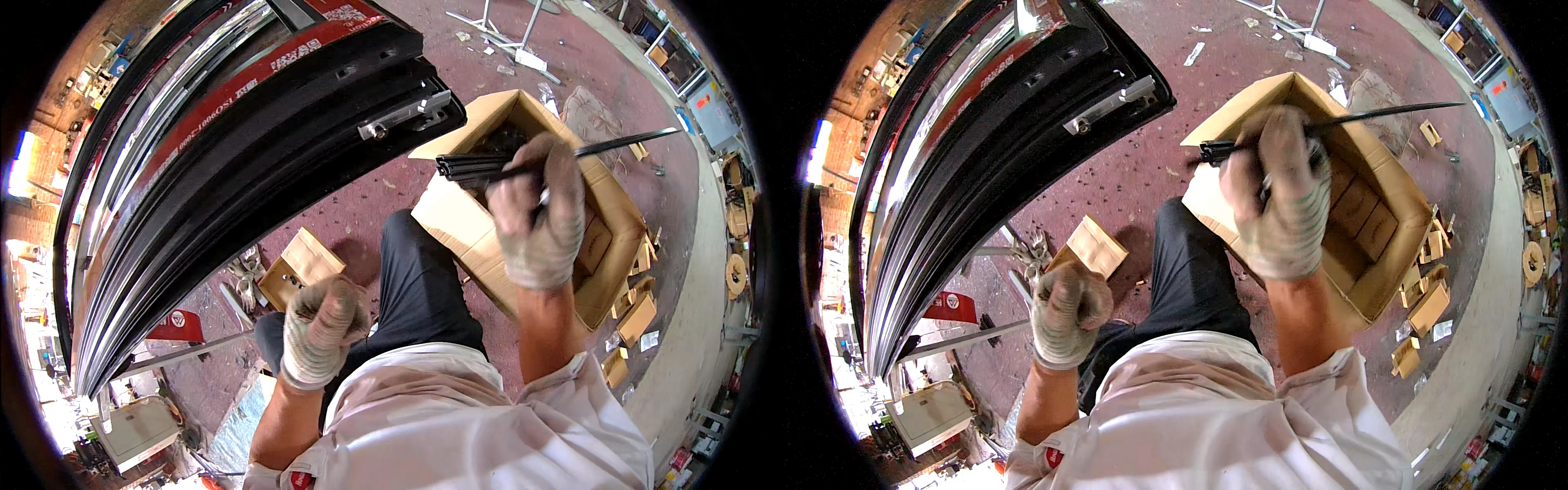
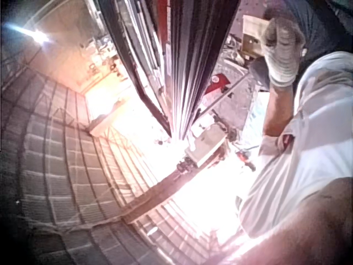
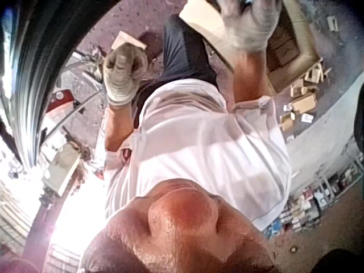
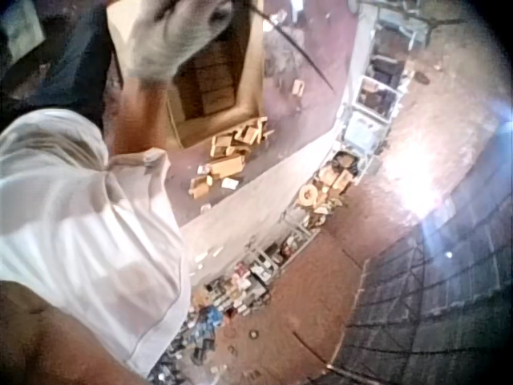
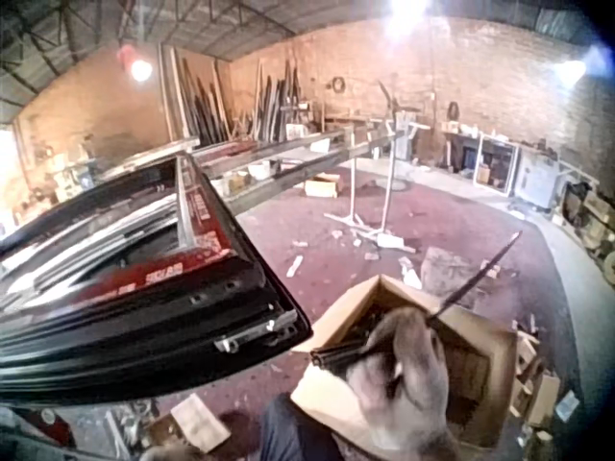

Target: The person sits on the floor and assembles small metal hardware components by hand, then attaches them to a long black frame. The person handles the parts one at a time, fitting them together and placing them into the frame.

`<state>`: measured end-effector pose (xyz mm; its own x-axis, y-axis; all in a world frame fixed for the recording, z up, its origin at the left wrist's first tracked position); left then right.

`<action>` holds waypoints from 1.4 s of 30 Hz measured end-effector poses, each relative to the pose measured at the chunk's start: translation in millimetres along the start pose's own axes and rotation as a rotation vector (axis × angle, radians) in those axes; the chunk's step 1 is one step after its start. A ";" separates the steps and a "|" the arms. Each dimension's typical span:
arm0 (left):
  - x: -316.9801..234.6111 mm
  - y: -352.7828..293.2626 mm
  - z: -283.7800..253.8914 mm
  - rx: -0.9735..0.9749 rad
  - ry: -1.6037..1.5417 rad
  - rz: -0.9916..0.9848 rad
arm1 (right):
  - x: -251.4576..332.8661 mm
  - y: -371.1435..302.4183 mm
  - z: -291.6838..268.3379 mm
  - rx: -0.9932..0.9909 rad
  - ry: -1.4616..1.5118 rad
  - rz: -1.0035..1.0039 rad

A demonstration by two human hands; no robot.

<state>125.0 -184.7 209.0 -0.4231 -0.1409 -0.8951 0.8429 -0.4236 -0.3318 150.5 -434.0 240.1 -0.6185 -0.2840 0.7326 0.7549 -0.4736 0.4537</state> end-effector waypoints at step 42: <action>-55.0 75.2 54.8 -0.054 -0.338 0.025 | -22.7 59.3 9.7 -0.072 0.083 0.167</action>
<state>193.4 -257.8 249.6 -0.4807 -0.4433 -0.7565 0.8670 -0.3697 -0.3343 211.3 -447.6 255.3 -0.5041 -0.4301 0.7489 0.8329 -0.4714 0.2900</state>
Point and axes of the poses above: each hand's wrist, its own y-axis towards the middle knuckle, its own z-axis out of the palm, x = y × z, the point moved 4 cm from there along y, towards the middle knuckle, and after that the axes turned 14 degrees about -z, right-handed, at the moved point
